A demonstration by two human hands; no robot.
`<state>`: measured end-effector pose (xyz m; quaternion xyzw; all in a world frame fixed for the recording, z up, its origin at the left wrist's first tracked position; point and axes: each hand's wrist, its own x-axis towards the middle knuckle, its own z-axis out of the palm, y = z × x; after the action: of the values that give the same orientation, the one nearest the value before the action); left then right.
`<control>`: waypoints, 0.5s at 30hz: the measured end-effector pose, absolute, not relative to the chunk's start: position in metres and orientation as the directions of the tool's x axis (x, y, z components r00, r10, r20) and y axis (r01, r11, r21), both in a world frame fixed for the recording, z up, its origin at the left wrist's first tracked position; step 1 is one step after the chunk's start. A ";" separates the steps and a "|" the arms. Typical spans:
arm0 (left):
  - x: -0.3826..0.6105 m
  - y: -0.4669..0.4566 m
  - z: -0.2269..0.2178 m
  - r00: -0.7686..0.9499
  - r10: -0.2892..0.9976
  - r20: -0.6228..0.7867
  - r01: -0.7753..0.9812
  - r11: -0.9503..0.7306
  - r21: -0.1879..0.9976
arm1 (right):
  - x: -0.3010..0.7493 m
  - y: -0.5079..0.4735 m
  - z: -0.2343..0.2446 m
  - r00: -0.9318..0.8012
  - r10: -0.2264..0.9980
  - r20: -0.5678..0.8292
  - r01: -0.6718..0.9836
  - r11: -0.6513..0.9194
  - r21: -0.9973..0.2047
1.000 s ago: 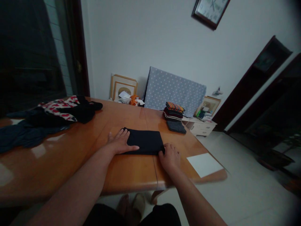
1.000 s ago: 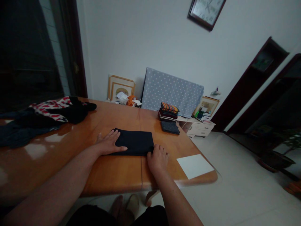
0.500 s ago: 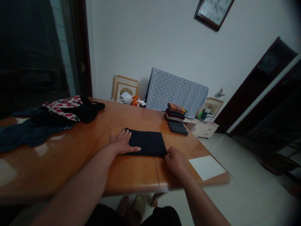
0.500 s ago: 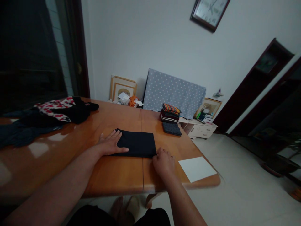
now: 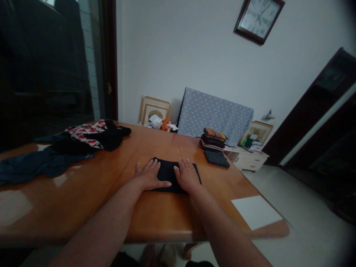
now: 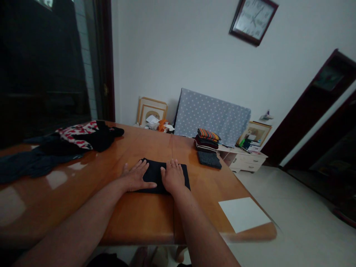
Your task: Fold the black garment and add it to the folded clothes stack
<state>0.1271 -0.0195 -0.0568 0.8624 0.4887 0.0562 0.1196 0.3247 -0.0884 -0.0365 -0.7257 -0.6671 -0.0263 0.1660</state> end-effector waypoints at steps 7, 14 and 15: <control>0.126 -0.018 -0.061 0.507 0.862 -0.015 0.835 -0.487 0.256 | 0.352 -0.080 -0.066 0.247 0.966 0.070 0.950 -0.228 -0.214; 0.119 -0.011 -0.053 0.381 0.919 0.101 0.844 -0.390 0.369 | 0.347 -0.082 -0.052 0.278 0.950 0.145 0.909 -0.212 -0.360; 0.115 -0.008 -0.051 0.315 0.938 0.148 0.847 -0.348 0.403 | 0.342 -0.087 -0.044 0.288 0.940 0.180 0.882 -0.188 -0.433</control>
<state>0.1154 -0.0083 -0.0508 0.8008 0.5570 0.1802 0.1264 0.3420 -0.0869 -0.0438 -0.7681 -0.5931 0.0630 0.2330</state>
